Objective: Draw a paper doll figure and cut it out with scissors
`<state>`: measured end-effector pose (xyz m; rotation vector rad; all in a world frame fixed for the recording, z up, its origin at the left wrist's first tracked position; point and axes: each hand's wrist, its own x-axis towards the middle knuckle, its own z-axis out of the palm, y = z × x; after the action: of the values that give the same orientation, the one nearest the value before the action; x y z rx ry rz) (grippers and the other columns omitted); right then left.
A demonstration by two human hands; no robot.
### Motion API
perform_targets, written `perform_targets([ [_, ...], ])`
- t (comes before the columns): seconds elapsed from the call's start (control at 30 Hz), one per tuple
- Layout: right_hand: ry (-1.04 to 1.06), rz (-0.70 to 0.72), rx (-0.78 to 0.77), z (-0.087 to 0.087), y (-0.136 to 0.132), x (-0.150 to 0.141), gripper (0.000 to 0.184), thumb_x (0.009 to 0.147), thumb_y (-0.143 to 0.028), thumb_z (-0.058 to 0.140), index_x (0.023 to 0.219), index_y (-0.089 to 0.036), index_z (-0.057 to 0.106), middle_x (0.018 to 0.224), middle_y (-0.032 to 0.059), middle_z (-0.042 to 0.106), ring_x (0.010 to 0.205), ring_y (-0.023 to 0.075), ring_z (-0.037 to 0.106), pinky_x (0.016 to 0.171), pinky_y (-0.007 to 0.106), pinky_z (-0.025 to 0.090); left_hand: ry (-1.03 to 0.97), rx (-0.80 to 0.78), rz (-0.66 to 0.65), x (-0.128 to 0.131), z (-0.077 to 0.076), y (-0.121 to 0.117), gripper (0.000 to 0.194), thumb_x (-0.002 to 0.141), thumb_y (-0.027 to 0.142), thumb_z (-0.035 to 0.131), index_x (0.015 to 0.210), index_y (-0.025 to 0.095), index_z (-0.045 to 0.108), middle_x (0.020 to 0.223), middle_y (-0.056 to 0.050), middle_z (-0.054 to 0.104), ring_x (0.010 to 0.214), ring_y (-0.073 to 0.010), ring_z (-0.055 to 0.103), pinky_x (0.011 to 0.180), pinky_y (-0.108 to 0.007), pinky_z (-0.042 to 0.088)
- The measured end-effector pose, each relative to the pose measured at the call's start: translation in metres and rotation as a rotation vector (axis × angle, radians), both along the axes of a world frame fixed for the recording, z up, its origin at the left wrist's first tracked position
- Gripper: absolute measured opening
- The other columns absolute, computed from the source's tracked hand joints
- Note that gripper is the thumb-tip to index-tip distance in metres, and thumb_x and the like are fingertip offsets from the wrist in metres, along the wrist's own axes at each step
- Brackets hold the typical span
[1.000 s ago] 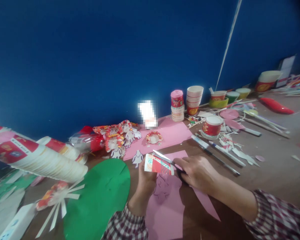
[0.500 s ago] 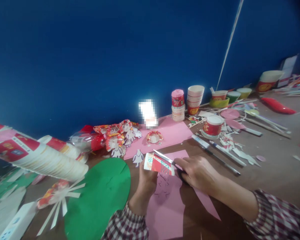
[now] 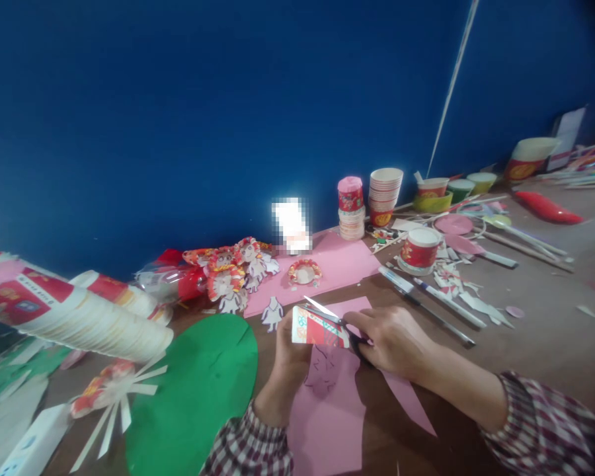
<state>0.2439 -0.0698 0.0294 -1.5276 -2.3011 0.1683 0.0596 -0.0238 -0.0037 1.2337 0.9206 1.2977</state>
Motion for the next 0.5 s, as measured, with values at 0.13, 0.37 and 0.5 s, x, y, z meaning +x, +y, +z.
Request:
perform_targets([
  [0.13,0.029,0.0,-0.001,-0.001,0.0,0.0,0.018,0.076,-0.019,0.052,0.091,-0.02,0.06,0.069,0.0,0.064,0.064,0.0135,0.057,0.056,0.026,0.026,0.072,0.051,-0.044,0.0,0.0,0.0,0.018,0.063,0.028,0.072,0.069,0.015,0.061,0.066,0.0,0.059,0.06,-0.0122,0.05,0.058,-0.024,0.043],
  [0.37,0.007,-0.005,0.015,0.0,0.0,0.001,0.016,0.076,-0.021,0.051,0.089,-0.02,0.06,0.067,0.0004,0.063,0.06,0.0132,0.054,0.054,0.027,0.023,0.049,0.022,-0.045,-0.002,-0.011,0.001,0.017,0.065,0.027,0.071,0.067,0.016,0.059,0.063,0.002,0.057,0.055,-0.0098,0.046,0.053,-0.022,0.039],
  [0.5,0.0,0.005,0.014,0.002,-0.001,0.0,0.014,0.077,-0.022,0.051,0.087,-0.019,0.06,0.067,0.0006,0.063,0.059,0.0131,0.054,0.054,0.028,0.021,0.037,0.009,-0.064,-0.002,-0.009,0.001,0.019,0.063,0.026,0.073,0.065,0.015,0.058,0.062,0.002,0.055,0.055,-0.0092,0.045,0.054,-0.022,0.038],
])
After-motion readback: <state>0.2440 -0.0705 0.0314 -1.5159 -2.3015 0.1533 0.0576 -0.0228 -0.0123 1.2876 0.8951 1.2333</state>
